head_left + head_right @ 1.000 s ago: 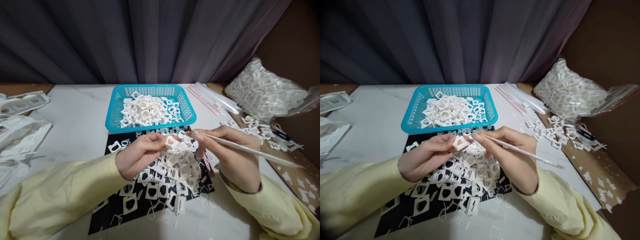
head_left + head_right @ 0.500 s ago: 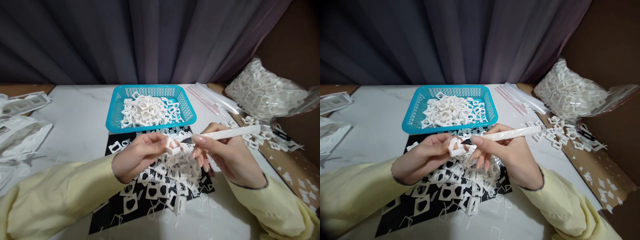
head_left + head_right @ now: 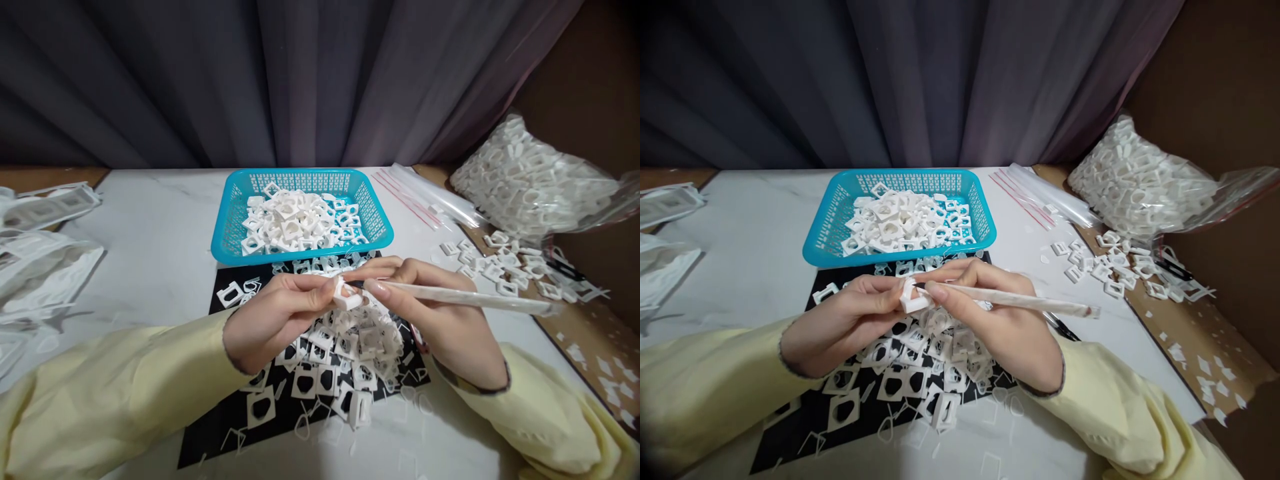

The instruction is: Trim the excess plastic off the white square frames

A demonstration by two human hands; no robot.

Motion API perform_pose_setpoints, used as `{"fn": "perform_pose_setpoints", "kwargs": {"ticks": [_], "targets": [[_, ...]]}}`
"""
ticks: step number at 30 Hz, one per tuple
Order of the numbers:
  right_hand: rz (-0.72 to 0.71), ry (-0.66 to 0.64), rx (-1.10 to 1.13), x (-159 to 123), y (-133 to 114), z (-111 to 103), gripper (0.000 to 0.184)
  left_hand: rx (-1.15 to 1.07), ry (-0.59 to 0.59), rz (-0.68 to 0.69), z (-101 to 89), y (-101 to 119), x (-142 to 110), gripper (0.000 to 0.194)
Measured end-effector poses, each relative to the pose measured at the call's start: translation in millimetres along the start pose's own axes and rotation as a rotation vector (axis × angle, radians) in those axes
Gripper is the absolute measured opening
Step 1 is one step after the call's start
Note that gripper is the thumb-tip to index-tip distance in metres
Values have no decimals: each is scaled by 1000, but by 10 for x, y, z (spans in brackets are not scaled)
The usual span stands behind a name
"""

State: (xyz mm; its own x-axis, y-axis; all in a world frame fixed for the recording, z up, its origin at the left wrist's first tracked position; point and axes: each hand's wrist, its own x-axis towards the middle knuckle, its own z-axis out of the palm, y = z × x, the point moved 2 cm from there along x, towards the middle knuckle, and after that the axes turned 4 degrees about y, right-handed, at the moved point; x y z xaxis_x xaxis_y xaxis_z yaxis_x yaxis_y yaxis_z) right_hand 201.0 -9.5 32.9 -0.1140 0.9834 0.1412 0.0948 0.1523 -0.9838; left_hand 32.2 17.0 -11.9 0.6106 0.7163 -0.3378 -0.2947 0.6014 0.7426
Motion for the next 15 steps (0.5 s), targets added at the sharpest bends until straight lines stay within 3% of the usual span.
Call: {"fn": "perform_pose_setpoints", "kwargs": {"ticks": [15], "targets": [[-22, 10, 10, 20, 62, 6, 23, -13, -11, 13, 1, 2, 4, 19]]}}
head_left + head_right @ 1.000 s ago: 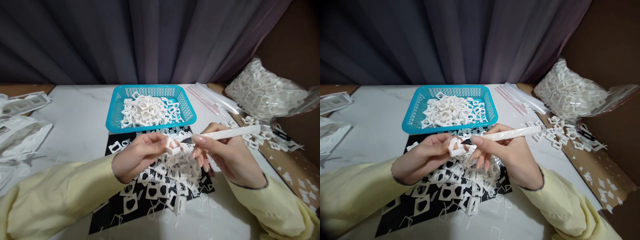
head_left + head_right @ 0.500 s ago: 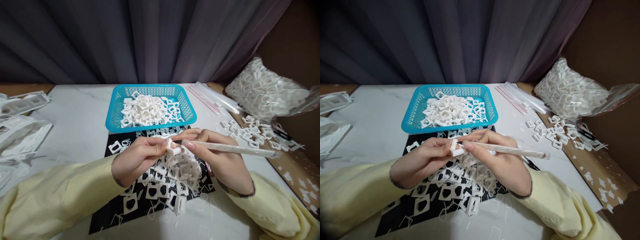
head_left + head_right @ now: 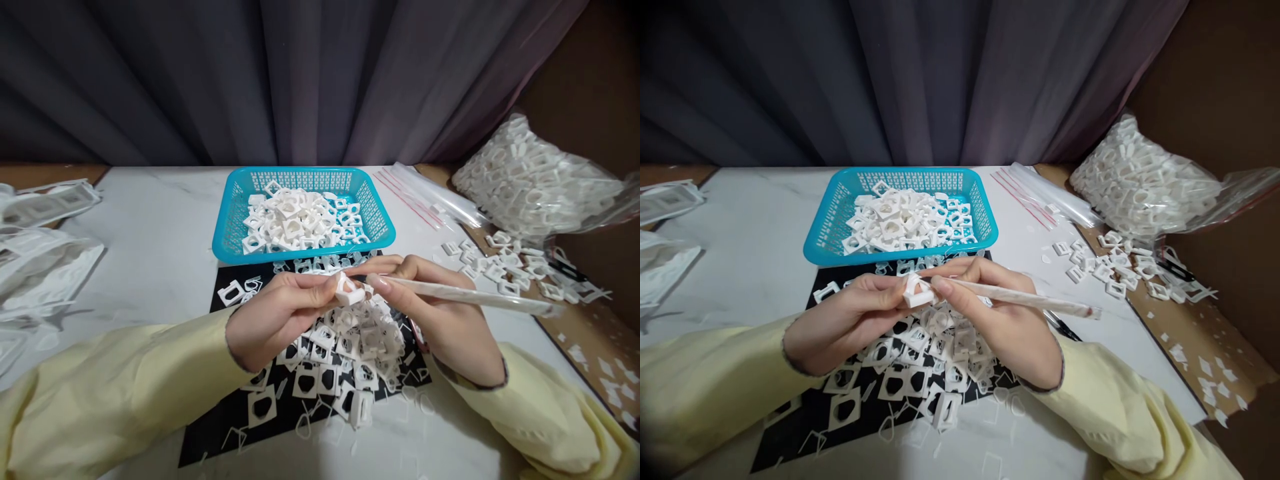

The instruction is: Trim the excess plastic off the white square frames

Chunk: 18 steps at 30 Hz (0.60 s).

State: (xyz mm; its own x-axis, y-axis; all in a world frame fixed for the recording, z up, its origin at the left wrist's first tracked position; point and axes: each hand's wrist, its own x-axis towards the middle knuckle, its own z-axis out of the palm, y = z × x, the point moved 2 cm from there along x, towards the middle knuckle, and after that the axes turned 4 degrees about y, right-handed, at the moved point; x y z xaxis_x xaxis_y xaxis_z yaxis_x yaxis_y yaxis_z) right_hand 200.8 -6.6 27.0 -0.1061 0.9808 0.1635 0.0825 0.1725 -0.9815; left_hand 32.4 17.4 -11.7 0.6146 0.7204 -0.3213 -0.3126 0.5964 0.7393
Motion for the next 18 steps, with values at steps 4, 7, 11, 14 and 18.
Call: {"fn": "perform_pose_setpoints", "kwargs": {"ticks": [4, 7, 11, 14, 18], "targets": [[8, -8, -6, 4, 3, 0, 23, 0, -32, 6, -16, -21, 18, 21], [25, -12, -18, 14, 25, 6, 20, -7, -39, 14, -29, -34, 32, 22], [48, 2, 24, 16, 66, 16, 18, -22, -39, 7, -25, -43, 34, 22], [53, 14, 46, 10, 83, 16, 16, -43, -39, -1, -13, -49, 27, 22], [58, 14, 35, 4, 82, 12, 14, -58, -34, -19, -6, -57, 24, 23]]}}
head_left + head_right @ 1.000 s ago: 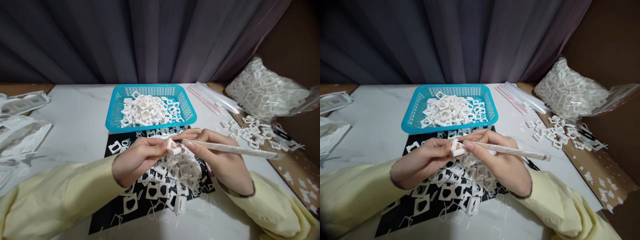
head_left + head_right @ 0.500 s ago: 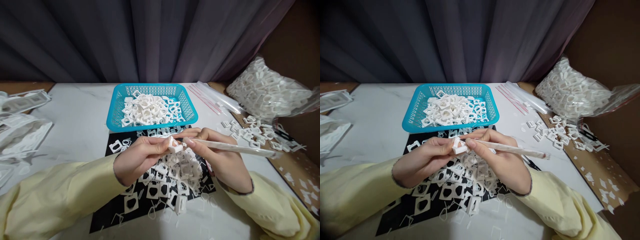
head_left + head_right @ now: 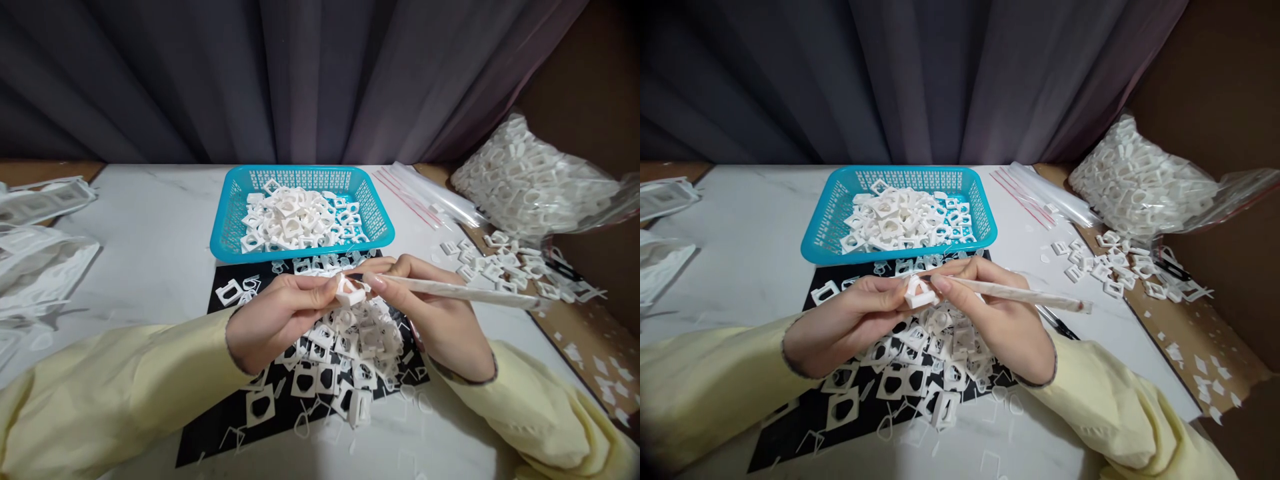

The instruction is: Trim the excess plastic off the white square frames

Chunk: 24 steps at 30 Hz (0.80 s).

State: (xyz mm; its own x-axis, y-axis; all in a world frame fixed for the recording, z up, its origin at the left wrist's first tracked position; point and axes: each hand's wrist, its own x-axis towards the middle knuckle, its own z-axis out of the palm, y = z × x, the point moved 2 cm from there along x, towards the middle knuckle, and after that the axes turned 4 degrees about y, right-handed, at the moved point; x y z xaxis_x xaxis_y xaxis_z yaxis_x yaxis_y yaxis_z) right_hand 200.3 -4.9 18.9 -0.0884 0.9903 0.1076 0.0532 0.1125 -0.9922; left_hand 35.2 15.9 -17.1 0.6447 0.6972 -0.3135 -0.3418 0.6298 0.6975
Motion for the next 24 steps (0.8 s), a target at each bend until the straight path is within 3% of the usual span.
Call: {"fn": "perform_pose_setpoints", "kwargs": {"ticks": [24], "targets": [[3, 24, -42, -11, 6, -5, 14, 17, -8, 1, 10, 7, -3, 23]]}}
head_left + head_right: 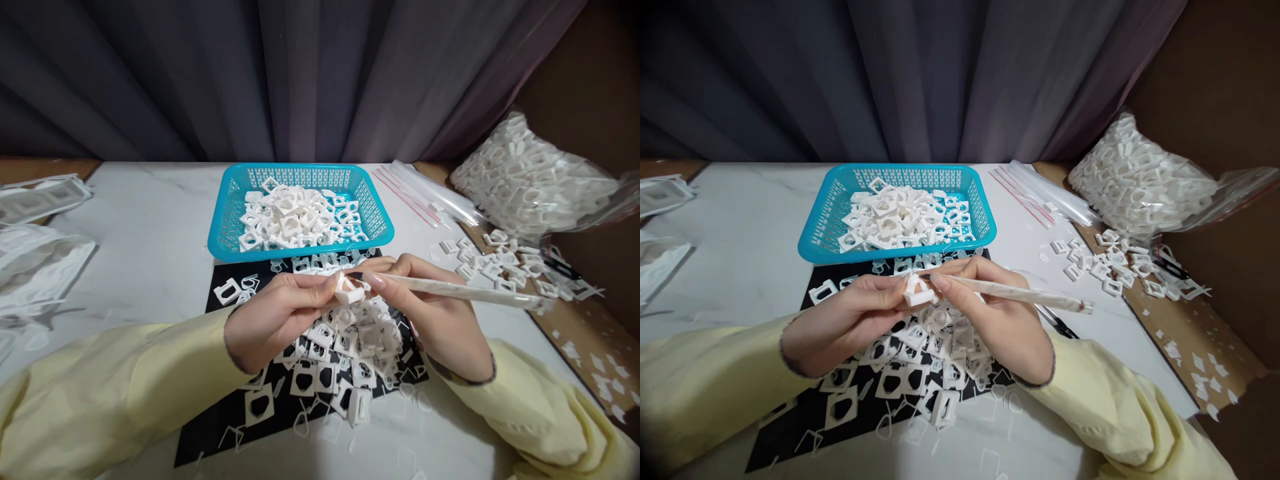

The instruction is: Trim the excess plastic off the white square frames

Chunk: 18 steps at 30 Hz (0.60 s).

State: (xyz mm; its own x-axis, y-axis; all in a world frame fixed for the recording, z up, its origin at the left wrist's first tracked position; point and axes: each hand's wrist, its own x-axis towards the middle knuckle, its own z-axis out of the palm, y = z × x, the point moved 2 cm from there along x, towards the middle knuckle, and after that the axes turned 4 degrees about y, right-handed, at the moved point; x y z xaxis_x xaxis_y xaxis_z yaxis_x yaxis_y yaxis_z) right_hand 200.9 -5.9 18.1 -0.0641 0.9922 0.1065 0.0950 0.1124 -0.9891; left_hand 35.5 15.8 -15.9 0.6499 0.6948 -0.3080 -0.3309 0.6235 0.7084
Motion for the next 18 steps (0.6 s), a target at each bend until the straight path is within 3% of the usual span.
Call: {"fn": "perform_pose_setpoints", "kwargs": {"ticks": [11, 14, 18], "targets": [[-36, 9, -35, -35, -10, 24, 18, 14, 21, -30, -14, -7, 16, 21], [-136, 16, -124, -51, -17, 35, 19, 47, 35, -36, -11, 2, 14, 20], [-409, -31, -317, -63, -26, 51, 16, 111, 45, -41, 9, 27, -13, 20]]}}
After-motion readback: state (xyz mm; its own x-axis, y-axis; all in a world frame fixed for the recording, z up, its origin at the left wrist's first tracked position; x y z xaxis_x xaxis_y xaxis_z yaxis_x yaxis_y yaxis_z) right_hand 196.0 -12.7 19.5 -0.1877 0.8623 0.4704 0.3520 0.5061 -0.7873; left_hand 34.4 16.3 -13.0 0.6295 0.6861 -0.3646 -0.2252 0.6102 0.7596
